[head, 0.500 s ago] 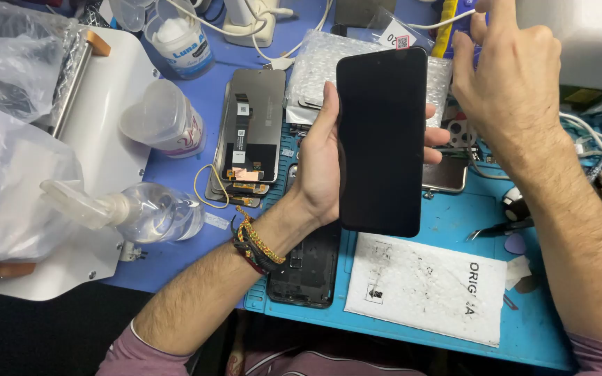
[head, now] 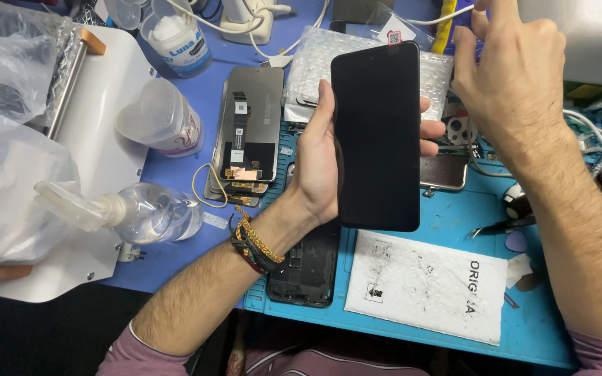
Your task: Testing a mobile phone screen by connecting it to the device and powering it on to verify display functionality.
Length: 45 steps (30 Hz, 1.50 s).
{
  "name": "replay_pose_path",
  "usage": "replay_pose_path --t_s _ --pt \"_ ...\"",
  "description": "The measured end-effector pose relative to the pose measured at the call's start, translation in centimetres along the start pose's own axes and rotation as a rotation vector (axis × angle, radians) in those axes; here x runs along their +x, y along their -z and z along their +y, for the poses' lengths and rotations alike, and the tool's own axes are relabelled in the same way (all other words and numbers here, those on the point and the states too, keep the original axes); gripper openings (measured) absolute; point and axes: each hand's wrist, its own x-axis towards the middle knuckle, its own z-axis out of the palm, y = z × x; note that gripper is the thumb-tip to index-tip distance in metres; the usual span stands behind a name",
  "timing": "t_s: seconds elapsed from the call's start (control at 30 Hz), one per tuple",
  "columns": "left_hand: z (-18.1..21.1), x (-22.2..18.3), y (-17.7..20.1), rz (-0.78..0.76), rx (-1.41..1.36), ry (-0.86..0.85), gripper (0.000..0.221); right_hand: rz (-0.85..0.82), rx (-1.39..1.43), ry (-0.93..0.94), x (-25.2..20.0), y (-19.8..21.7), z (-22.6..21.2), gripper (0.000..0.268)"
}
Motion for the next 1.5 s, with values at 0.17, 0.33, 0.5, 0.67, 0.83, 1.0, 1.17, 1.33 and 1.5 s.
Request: replay_pose_path --t_s 0.17,0.33,0.5,0.67,0.83,1.0,1.17,1.33,1.5 --pt "-0.3 0.3 0.7 -0.013 -0.044 -0.001 0.100 0.021 -0.009 0.031 -0.1 -0.4 0.5 0.026" --pt "-0.3 0.3 0.7 -0.020 -0.048 -0.015 0.100 0.038 -0.001 0.053 -0.1 -0.4 0.7 0.023" --pt "-0.2 0.3 0.7 -0.013 -0.045 -0.020 0.100 0.047 0.042 0.083 0.0 -0.2 0.6 0.020" --pt "-0.1 0.2 0.7 -0.011 -0.039 -0.011 0.100 0.048 0.056 0.098 0.1 0.2 0.5 0.022" --pt "-0.1 0.4 1.3 -0.025 -0.063 -0.003 0.102 -0.010 0.094 0.120 0.3 0.7 0.3 0.021" --pt "-0.2 0.5 1.6 -0.049 -0.097 -0.017 0.102 -0.010 -0.120 0.146 -0.2 -0.4 1.0 0.027" --pt "-0.1 0.4 1.4 -0.039 -0.058 -0.031 0.101 0.000 -0.068 0.141 -0.3 -0.5 1.3 0.023" --pt "0.0 0.5 1.3 -0.013 -0.053 -0.015 0.102 -0.008 -0.058 0.124 -0.3 -0.7 1.5 0.022" --pt "0.1 0.4 1.3 -0.001 -0.047 -0.010 0.103 -0.013 -0.053 0.147 -0.1 -0.3 1.3 0.025"
